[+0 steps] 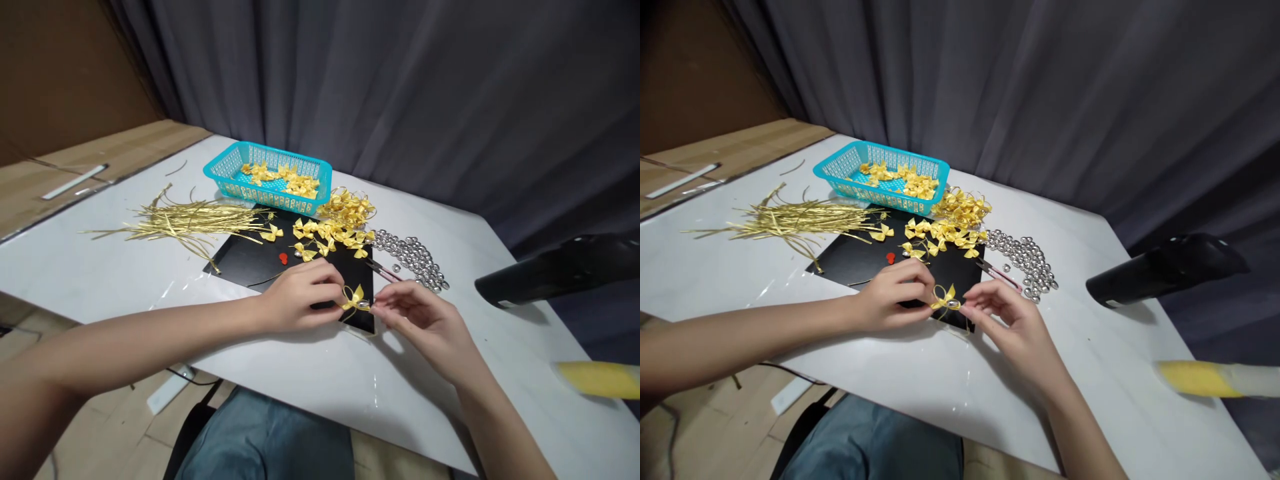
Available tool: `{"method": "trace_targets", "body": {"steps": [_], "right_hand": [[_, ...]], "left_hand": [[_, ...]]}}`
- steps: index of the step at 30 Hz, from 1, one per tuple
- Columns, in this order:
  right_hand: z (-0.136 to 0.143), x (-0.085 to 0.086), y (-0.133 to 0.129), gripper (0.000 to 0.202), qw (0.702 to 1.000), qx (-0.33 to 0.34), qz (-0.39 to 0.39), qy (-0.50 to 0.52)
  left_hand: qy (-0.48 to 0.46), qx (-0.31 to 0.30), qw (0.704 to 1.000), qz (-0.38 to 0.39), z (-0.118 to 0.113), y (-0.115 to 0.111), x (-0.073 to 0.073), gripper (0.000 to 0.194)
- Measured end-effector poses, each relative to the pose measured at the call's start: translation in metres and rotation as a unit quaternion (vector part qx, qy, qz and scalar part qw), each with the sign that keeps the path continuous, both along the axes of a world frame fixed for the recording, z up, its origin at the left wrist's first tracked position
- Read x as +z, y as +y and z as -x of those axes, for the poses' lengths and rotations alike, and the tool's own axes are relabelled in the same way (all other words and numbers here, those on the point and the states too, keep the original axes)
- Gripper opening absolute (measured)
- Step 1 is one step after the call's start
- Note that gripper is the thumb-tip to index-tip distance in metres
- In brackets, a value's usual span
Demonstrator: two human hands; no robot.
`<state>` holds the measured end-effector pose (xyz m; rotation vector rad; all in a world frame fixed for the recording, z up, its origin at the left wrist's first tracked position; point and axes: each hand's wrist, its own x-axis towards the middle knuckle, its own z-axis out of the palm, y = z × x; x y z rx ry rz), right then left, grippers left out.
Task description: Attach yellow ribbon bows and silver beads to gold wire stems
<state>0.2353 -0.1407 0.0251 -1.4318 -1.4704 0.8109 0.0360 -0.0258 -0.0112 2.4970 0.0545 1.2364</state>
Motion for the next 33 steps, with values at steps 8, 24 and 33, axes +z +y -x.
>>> {"method": "trace_targets", "body": {"steps": [8,24,33], "right_hand": [[0.004,-0.003,-0.001,0.011,0.993,0.042,0.023,-0.106],[0.008,-0.014,0.002,0.014,0.993,0.075,0.093,-0.005],[0.011,-0.016,0.003,0.016,0.991,0.069,0.111,0.020]], "left_hand": [[0.013,-0.041,0.999,0.018,0.000,0.000,-0.003,0.008],[0.016,-0.042,0.994,-0.096,0.001,-0.001,0.001,0.019],[0.013,-0.025,0.998,-0.054,-0.002,-0.002,-0.001,0.016]]}}
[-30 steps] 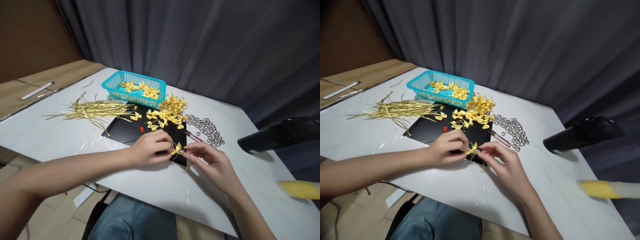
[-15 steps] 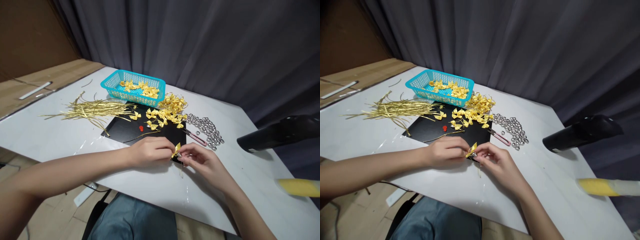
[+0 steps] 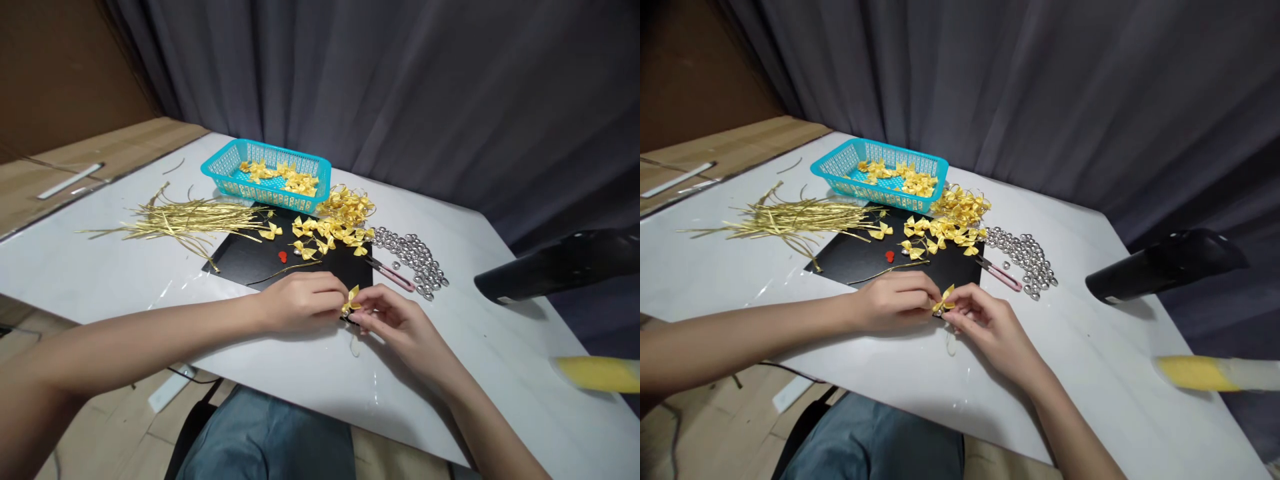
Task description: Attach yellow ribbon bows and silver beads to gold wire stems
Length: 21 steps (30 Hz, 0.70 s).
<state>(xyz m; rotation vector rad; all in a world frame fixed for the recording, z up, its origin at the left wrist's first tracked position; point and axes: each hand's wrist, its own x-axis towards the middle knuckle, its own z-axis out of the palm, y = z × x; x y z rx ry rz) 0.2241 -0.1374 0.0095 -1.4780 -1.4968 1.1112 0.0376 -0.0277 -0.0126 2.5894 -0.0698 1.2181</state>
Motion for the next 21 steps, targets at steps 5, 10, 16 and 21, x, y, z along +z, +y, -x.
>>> {"method": "trace_targets", "body": {"steps": [5,10,16,21], "right_hand": [[0.001,-0.005,-0.001,0.017,0.999,0.001,-0.023,-0.034],[-0.001,-0.003,-0.001,0.021,1.000,-0.019,-0.004,0.011],[-0.001,0.005,0.002,0.031,0.989,-0.043,0.079,0.115],[0.010,0.001,0.003,0.032,0.975,-0.026,0.110,0.189]], "left_hand": [[0.007,-0.005,0.999,0.042,-0.001,-0.001,-0.001,0.016],[0.013,-0.004,0.998,0.061,0.000,0.001,-0.002,0.016],[-0.036,-0.002,0.999,-0.022,0.001,0.005,0.000,0.017],[-0.042,-0.028,0.997,-0.064,0.005,0.010,0.003,0.018]]}}
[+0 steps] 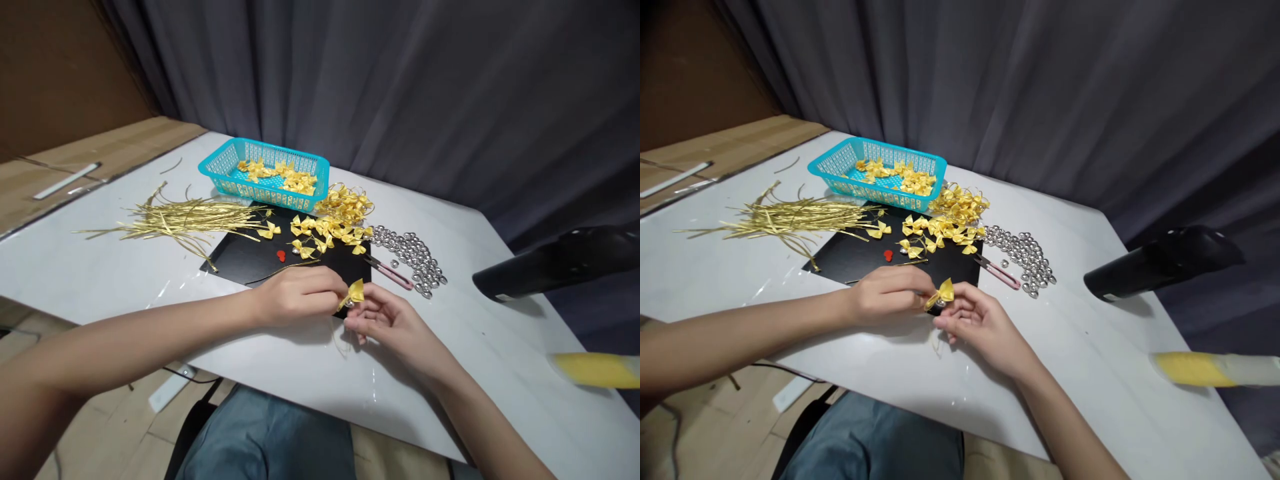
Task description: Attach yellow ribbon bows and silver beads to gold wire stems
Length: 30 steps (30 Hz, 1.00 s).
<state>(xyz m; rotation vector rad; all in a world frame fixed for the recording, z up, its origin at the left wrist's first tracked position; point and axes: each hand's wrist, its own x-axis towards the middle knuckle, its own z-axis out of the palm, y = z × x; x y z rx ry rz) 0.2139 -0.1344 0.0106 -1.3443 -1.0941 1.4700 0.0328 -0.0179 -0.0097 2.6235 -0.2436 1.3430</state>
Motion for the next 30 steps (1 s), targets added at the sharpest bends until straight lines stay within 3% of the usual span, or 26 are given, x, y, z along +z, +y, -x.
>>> {"method": "trace_targets", "body": {"steps": [9,17,22,27,30], "right_hand": [[0.000,-0.006,0.002,0.032,0.999,0.005,0.036,0.032],[-0.007,0.002,0.000,0.033,0.998,-0.002,0.053,0.023],[-0.012,0.008,-0.003,0.029,0.994,-0.035,-0.017,-0.103],[-0.017,0.008,-0.005,0.019,0.936,-0.088,-0.167,-0.296],[-0.017,0.009,-0.005,0.018,0.921,-0.099,-0.194,-0.322]], "left_hand": [[0.001,-0.003,1.000,-0.016,0.000,0.002,0.000,0.013],[0.004,0.013,1.000,0.004,-0.003,0.005,-0.007,0.019],[0.011,0.046,0.999,0.017,-0.004,0.005,-0.005,0.018],[0.057,0.070,0.995,0.037,-0.005,0.004,-0.007,0.018],[0.093,0.067,0.992,0.047,-0.005,0.004,-0.010,0.018]]}}
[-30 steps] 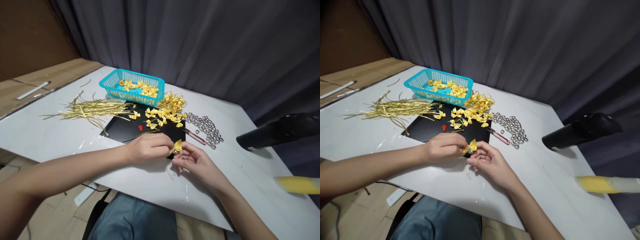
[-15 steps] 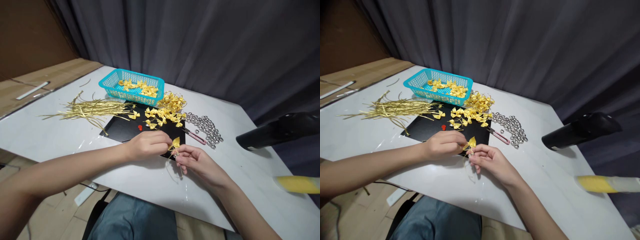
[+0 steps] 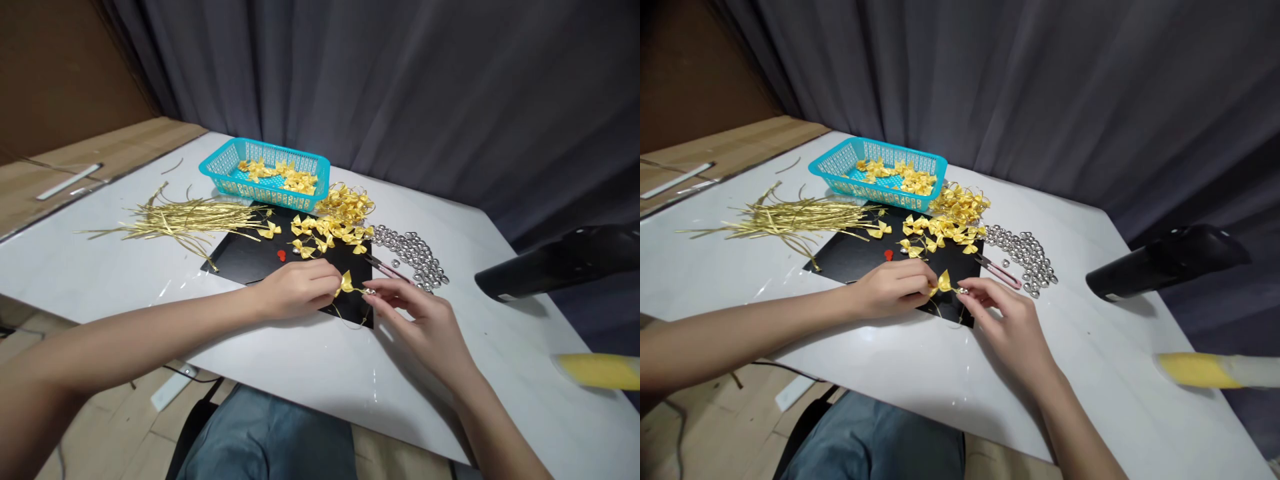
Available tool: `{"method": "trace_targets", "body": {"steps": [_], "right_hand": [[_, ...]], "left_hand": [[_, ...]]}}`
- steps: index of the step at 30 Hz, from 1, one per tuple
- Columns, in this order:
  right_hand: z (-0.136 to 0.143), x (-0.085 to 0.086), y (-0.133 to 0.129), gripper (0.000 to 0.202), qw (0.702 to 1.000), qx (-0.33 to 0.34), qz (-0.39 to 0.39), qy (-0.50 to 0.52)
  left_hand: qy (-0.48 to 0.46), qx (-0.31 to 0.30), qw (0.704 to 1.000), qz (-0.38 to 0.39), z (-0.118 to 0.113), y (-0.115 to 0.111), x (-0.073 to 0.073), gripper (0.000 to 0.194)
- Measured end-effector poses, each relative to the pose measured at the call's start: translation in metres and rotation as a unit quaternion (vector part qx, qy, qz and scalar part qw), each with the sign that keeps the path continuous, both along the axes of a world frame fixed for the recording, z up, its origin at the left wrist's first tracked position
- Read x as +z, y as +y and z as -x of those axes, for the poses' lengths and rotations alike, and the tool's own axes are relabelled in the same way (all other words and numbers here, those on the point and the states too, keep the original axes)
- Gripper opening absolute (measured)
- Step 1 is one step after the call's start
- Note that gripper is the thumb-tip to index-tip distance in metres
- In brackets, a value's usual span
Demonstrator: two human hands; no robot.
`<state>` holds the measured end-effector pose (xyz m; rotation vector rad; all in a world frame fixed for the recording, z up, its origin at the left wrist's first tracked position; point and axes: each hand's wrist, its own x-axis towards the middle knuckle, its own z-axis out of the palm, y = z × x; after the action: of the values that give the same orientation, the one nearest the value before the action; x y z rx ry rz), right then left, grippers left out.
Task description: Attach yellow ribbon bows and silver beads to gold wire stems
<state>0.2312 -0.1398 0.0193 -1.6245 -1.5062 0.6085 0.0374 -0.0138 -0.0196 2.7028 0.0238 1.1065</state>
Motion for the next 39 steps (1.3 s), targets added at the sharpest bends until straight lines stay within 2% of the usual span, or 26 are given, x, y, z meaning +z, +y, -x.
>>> {"method": "trace_targets", "body": {"steps": [3,5,8,11,14,18,20,23,26,29,35,39], "right_hand": [[0.000,0.001,0.002,0.022,0.994,-0.003,0.066,0.085],[0.000,0.001,0.004,0.027,0.973,0.010,0.144,0.181],[0.000,-0.002,0.008,0.032,0.917,0.041,0.243,0.314],[0.001,-0.008,0.010,0.033,0.846,0.081,0.304,0.430],[0.003,-0.013,0.011,0.029,0.782,0.101,0.309,0.531],[0.003,-0.015,0.013,0.026,0.742,0.084,0.273,0.606],[0.003,-0.014,0.013,0.030,0.736,0.073,0.259,0.621],[0.002,-0.012,0.013,0.033,0.745,0.060,0.242,0.618],[0.001,-0.011,0.012,0.033,0.754,0.046,0.240,0.610],[0.000,-0.012,0.012,0.032,0.759,0.030,0.252,0.600],[-0.002,-0.011,0.012,0.035,0.773,0.028,0.277,0.571],[-0.008,-0.002,0.010,0.037,0.790,0.005,0.223,0.572]], "left_hand": [[0.006,-0.004,1.000,0.003,0.000,0.000,0.000,0.018],[-0.013,0.000,1.000,-0.008,0.000,-0.001,0.001,0.018],[-0.042,-0.001,0.999,-0.032,0.001,0.000,0.004,0.017],[-0.052,-0.012,0.997,-0.057,0.001,0.002,0.004,0.016],[-0.046,-0.024,0.996,-0.070,0.001,0.004,0.004,0.016],[-0.022,-0.041,0.996,-0.070,0.000,0.003,0.003,0.019],[-0.010,-0.052,0.998,-0.043,0.000,0.001,0.003,0.021],[0.015,-0.071,0.996,0.043,-0.001,-0.001,0.001,0.021],[0.044,-0.086,0.985,0.144,-0.001,-0.002,-0.001,0.017],[0.069,-0.092,0.970,0.213,0.000,-0.001,-0.001,0.013],[0.112,-0.118,0.949,0.269,-0.001,-0.003,0.000,0.014],[0.113,-0.114,0.947,0.278,-0.001,-0.004,0.000,0.013]]}}
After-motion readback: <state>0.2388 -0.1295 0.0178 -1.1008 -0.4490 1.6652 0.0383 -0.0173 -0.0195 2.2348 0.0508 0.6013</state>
